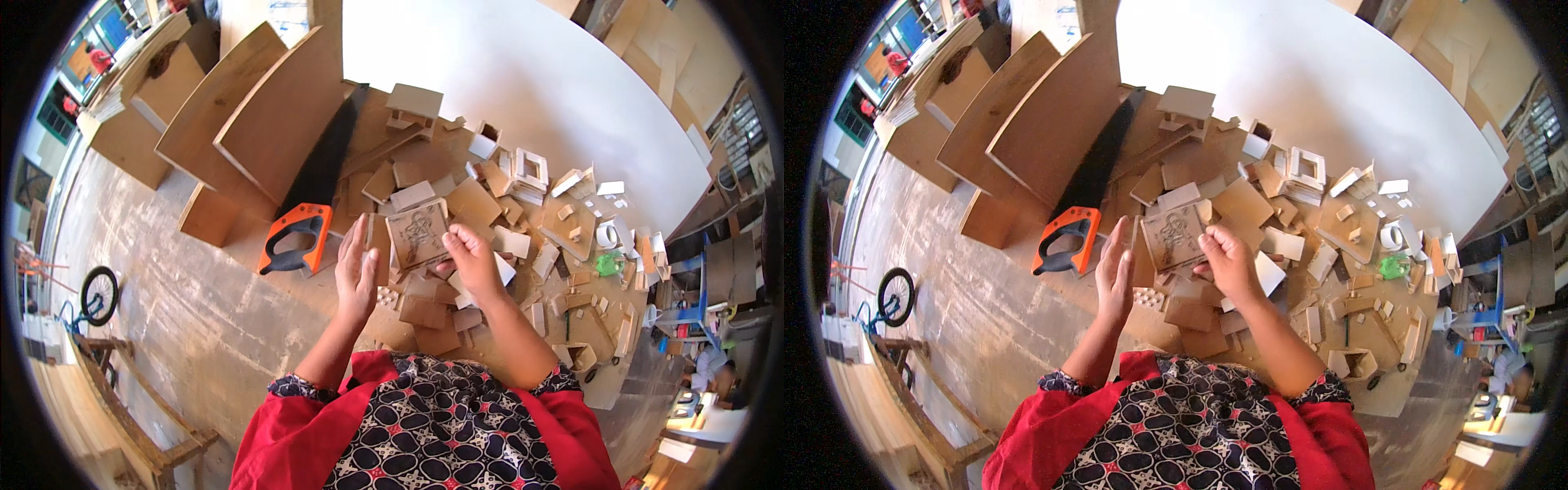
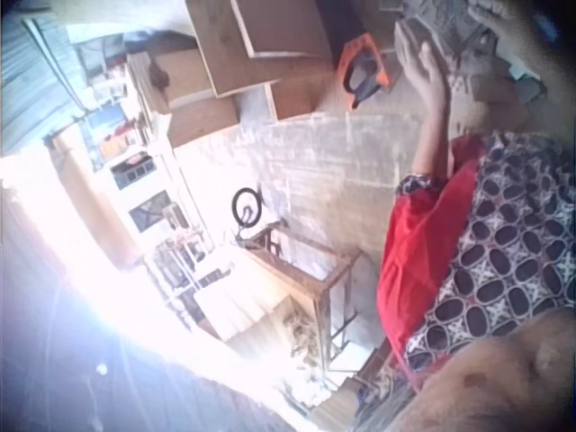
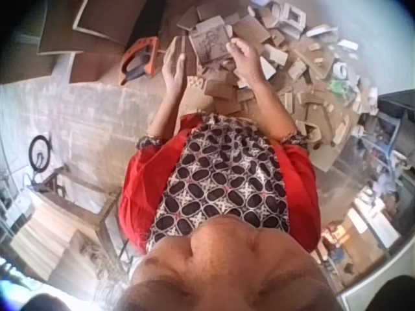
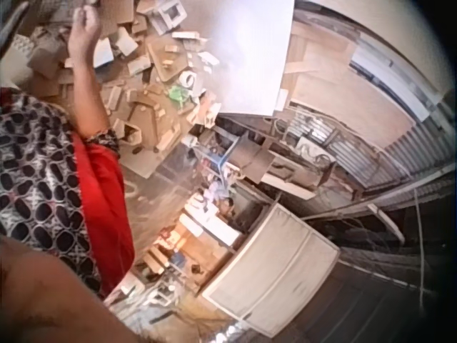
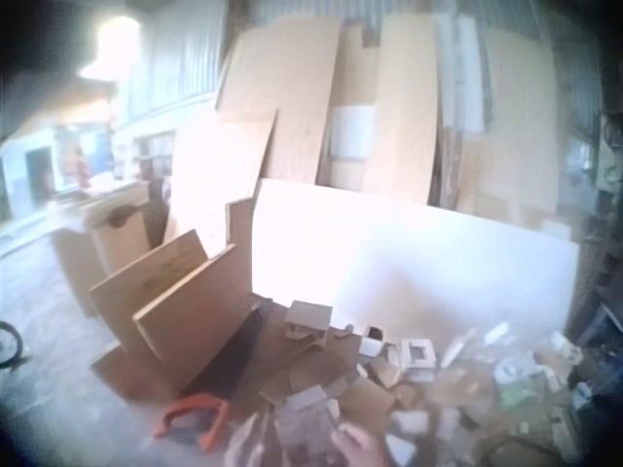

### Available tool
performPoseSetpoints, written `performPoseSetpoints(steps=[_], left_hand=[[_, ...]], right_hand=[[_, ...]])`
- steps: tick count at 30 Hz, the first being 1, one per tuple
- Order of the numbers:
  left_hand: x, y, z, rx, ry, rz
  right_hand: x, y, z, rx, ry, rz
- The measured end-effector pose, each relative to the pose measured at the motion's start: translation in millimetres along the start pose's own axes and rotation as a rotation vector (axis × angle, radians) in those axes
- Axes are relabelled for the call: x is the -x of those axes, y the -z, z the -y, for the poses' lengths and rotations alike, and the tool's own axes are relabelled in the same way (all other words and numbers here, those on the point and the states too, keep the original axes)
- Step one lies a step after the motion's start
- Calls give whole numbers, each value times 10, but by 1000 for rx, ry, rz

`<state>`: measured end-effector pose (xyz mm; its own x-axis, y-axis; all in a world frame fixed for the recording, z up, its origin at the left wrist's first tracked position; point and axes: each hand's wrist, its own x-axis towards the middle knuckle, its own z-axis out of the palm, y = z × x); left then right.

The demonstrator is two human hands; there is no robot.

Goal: The person assembles a small wooden model by picking up pieces, aligning them, and joining them together.

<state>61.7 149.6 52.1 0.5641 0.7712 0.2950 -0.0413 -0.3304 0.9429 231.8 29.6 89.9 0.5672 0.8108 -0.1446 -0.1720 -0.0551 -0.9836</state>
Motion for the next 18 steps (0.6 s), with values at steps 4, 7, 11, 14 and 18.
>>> performPoseSetpoints(steps=[4, 7, 11, 14, 18], left_hand=[[150, -57, -247, 572, 386, 220], [210, 2, -279, 897, 618, 271], [212, 102, -360, 888, 537, 217], [253, 237, -221, 907, 553, 258], [404, 365, -128, 807, 635, 225]], right_hand=[[229, -160, -4, -43, -92, 248], [153, -38, 111, 543, 60, 341], [-442, 516, 77, 939, 241, -158], [-798, 815, -97, 1352, 137, -365], [-933, 959, 12, 1113, -146, -27]])
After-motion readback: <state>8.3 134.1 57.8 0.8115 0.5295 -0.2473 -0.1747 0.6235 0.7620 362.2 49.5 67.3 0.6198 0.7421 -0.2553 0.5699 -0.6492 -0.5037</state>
